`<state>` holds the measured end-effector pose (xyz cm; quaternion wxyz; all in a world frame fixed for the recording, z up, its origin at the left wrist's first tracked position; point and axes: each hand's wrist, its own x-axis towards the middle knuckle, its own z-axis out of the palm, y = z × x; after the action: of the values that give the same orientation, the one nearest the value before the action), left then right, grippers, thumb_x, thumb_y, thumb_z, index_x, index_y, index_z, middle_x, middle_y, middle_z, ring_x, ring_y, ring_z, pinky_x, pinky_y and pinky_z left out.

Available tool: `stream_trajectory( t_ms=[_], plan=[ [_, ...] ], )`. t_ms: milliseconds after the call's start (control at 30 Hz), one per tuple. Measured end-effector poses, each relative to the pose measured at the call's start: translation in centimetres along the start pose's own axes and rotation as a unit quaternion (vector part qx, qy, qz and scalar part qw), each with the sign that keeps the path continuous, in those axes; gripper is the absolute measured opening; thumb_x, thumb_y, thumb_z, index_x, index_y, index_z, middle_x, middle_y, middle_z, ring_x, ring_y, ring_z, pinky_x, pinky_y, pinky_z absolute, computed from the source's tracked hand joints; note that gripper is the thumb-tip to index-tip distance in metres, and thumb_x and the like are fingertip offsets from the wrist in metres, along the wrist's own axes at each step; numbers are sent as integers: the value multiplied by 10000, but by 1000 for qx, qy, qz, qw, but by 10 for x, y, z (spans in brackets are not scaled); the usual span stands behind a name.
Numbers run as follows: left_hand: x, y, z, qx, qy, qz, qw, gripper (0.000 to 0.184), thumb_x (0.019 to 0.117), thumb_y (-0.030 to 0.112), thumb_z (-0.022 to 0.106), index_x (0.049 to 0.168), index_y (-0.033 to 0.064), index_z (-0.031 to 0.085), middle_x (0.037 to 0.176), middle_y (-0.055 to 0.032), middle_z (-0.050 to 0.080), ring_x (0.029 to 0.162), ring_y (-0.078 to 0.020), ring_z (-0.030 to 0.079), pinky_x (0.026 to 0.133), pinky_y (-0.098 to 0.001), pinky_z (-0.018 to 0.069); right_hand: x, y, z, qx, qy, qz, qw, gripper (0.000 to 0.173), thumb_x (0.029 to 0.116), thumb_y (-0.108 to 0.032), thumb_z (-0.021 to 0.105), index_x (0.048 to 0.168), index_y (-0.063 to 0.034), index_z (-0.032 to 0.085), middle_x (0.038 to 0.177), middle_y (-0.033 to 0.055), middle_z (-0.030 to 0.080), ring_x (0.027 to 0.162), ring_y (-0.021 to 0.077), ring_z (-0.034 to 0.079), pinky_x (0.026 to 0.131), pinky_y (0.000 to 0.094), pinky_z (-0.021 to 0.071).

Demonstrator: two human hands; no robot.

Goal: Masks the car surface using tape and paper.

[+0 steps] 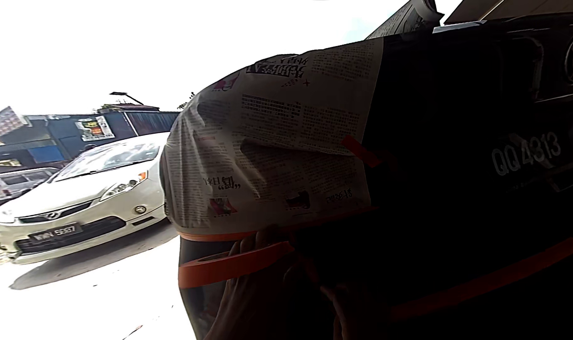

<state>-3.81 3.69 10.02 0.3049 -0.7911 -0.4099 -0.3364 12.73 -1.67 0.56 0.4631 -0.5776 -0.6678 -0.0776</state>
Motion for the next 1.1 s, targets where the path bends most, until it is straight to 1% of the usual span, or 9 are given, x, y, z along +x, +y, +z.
stream_trajectory(
  t_ms=[133,233,500,533,567,667,867,967,1100],
  plan=[
    [10,16,-18,-6,-34,16,999,374,1029,420,484,1018,186,775,1164,-173,700,1113,-426,636,949,-591,447,3,-4,0,28,5,-3,1000,419,906,-2,559,1190,-222,774,1097,25,727,1052,270,653,820,470,483],
    [13,19,-22,-19,-115,-7,993,339,1067,370,472,1129,192,753,1289,-202,650,1222,-444,578,1050,-600,391,6,-6,0,58,-4,9,998,426,907,9,553,1208,-204,767,1121,37,721,1062,278,648,811,461,488],
    [3,19,-17,-9,-80,47,996,290,963,52,584,1139,201,760,1149,-210,691,1063,-435,644,938,-559,467,19,-10,4,135,-12,11,991,437,892,52,537,1230,-133,743,1144,80,700,1028,266,665,765,435,534],
    [-3,16,-10,12,-42,64,997,281,941,64,609,1156,190,737,1076,-176,706,992,-393,674,891,-513,505,19,-10,5,142,-15,10,990,441,888,60,532,1229,-124,743,1144,90,700,1021,272,669,762,437,539],
    [-6,12,-1,29,0,75,997,227,957,104,612,1173,145,670,1054,-129,682,956,-331,638,868,-437,463,20,-8,4,152,-24,9,988,446,888,70,526,1234,-113,738,1150,102,696,1019,281,669,765,445,542],
    [-15,3,13,69,56,87,992,304,894,61,599,1193,100,642,1039,-73,687,955,-270,637,890,-344,466,17,-3,-1,171,-53,5,984,472,899,88,516,1267,-113,733,1162,128,696,1015,290,679,788,460,554],
    [-11,-2,14,73,76,93,990,267,896,89,569,1128,121,698,968,-59,701,924,-253,653,862,-305,489,2,1,-9,76,-43,-11,996,440,910,51,554,1231,-162,765,1112,80,726,1036,283,670,837,471,516],
    [-11,5,5,57,2,94,994,300,903,49,595,1191,110,656,1082,-90,702,1000,-288,667,913,-352,500,7,-2,-8,74,-44,-6,996,408,894,45,556,1183,-147,770,1119,62,717,1062,274,651,820,441,513],
    [-9,7,5,50,-5,85,995,278,918,89,622,1193,120,658,1090,-87,709,1015,-289,669,920,-348,496,0,5,-12,60,-39,-26,997,425,908,45,563,1196,-178,781,1093,55,727,1064,271,657,835,451,510]
  ],
)
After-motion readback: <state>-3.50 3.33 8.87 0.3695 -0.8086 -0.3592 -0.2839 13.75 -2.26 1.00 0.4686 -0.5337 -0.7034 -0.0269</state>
